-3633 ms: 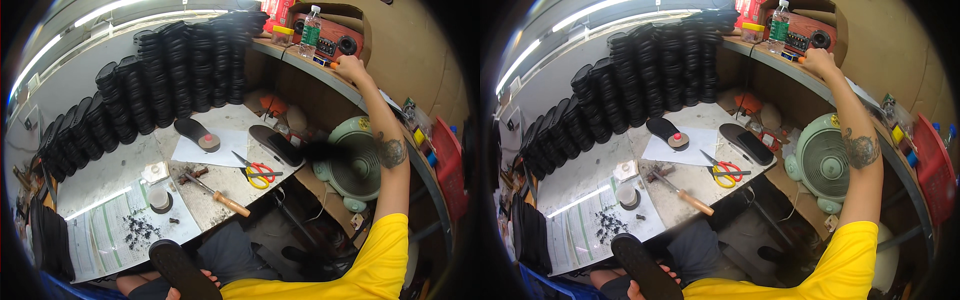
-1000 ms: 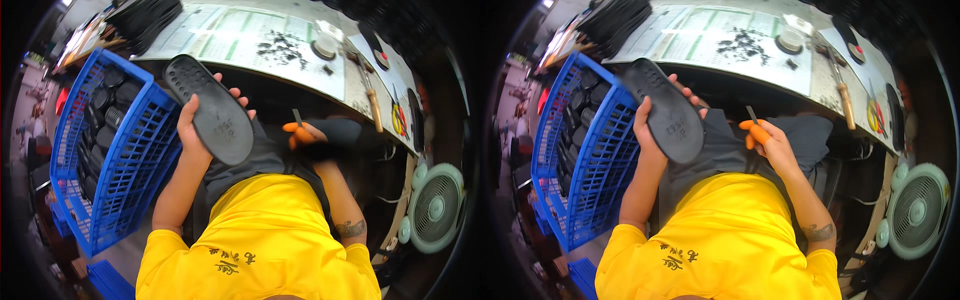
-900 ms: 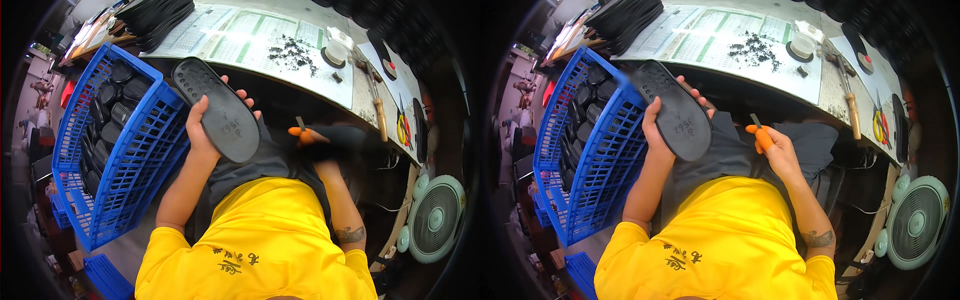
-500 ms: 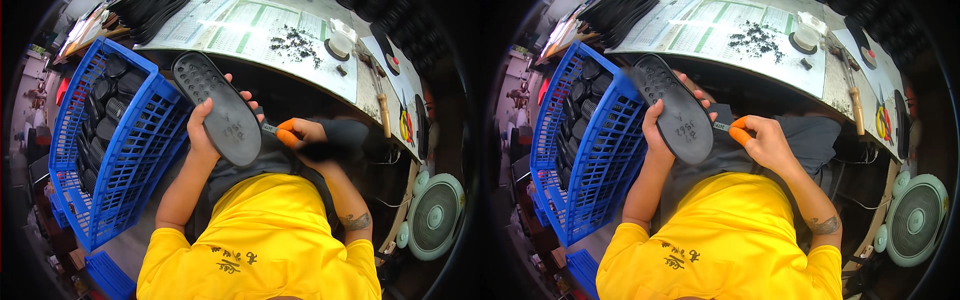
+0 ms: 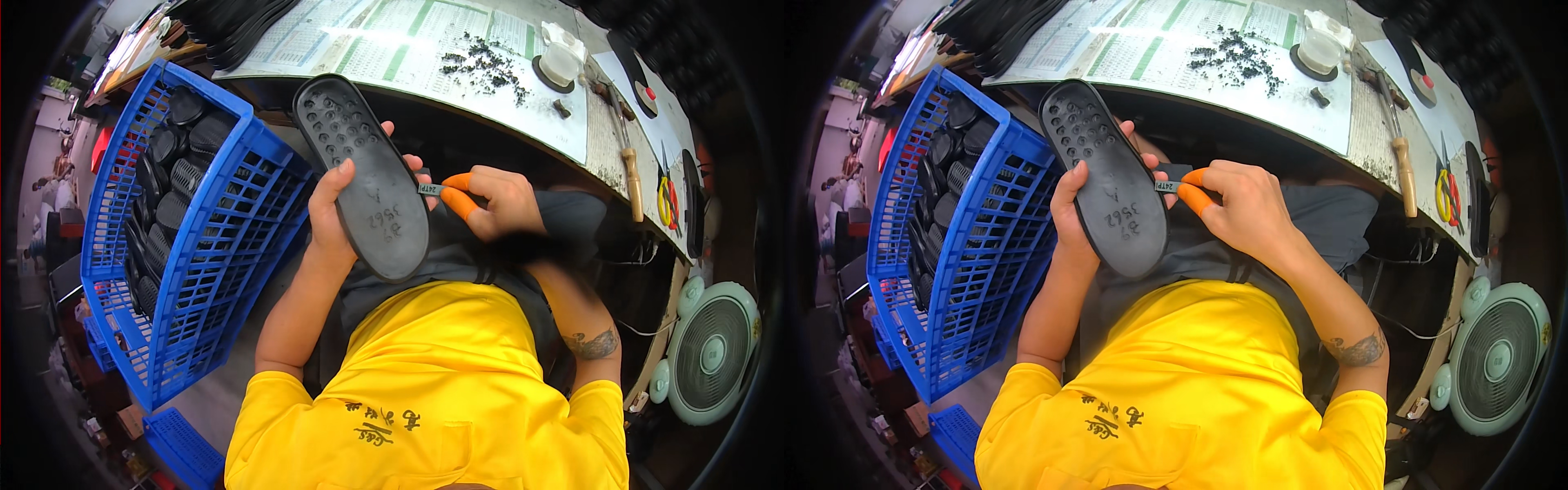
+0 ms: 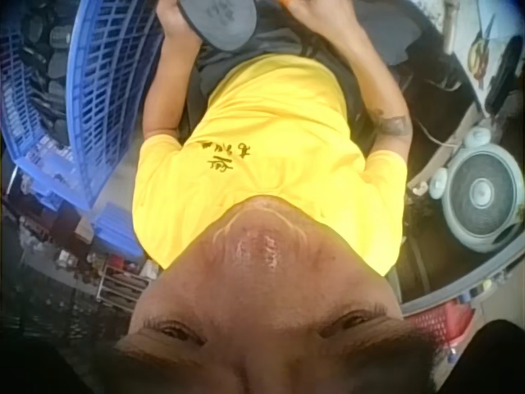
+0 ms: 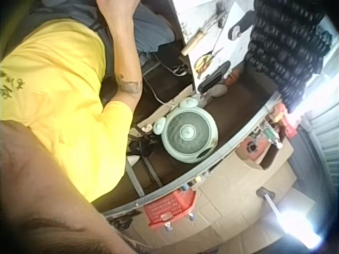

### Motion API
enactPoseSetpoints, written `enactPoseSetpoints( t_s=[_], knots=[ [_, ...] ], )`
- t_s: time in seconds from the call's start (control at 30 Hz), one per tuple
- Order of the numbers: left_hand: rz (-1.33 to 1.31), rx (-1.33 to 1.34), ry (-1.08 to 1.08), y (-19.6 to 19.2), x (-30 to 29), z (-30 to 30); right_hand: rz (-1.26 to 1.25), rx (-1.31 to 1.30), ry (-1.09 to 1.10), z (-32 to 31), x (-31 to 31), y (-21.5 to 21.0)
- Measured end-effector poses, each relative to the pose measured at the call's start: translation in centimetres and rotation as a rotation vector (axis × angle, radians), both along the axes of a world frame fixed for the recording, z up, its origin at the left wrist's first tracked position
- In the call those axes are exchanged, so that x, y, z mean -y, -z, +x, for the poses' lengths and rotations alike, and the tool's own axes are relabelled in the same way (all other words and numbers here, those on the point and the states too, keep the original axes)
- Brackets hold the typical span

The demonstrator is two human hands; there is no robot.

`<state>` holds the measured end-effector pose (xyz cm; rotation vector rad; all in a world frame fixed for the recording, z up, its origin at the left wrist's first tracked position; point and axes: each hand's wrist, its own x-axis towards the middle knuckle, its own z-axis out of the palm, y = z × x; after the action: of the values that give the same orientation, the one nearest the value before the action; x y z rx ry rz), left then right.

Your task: Trim excess material from the edges of shoe soles using a trimming tool and scissors.

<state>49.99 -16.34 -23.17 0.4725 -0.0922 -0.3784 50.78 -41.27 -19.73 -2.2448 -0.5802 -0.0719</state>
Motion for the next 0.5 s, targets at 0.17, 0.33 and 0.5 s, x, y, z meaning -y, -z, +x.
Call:
enactPoseSetpoints(
  t_s=[0.17,0.33,0.5],
  knots=[
    [-0.05,-0.021,0.025,0.1,0.0,-0.1,-0.075,0.079,-0.024,-0.4,0.3,-0.2],
    [-0.093,-0.013,0.075,0.1,-0.1,-0.2,-0.076,0.108,-0.084,-0.6,0.8,0.3],
    [-0.072,-0.025,0.081,0.0,0.0,-0.3,-0.082,0.105,-0.075,-1.1,1.0,0.2]
  ],
)
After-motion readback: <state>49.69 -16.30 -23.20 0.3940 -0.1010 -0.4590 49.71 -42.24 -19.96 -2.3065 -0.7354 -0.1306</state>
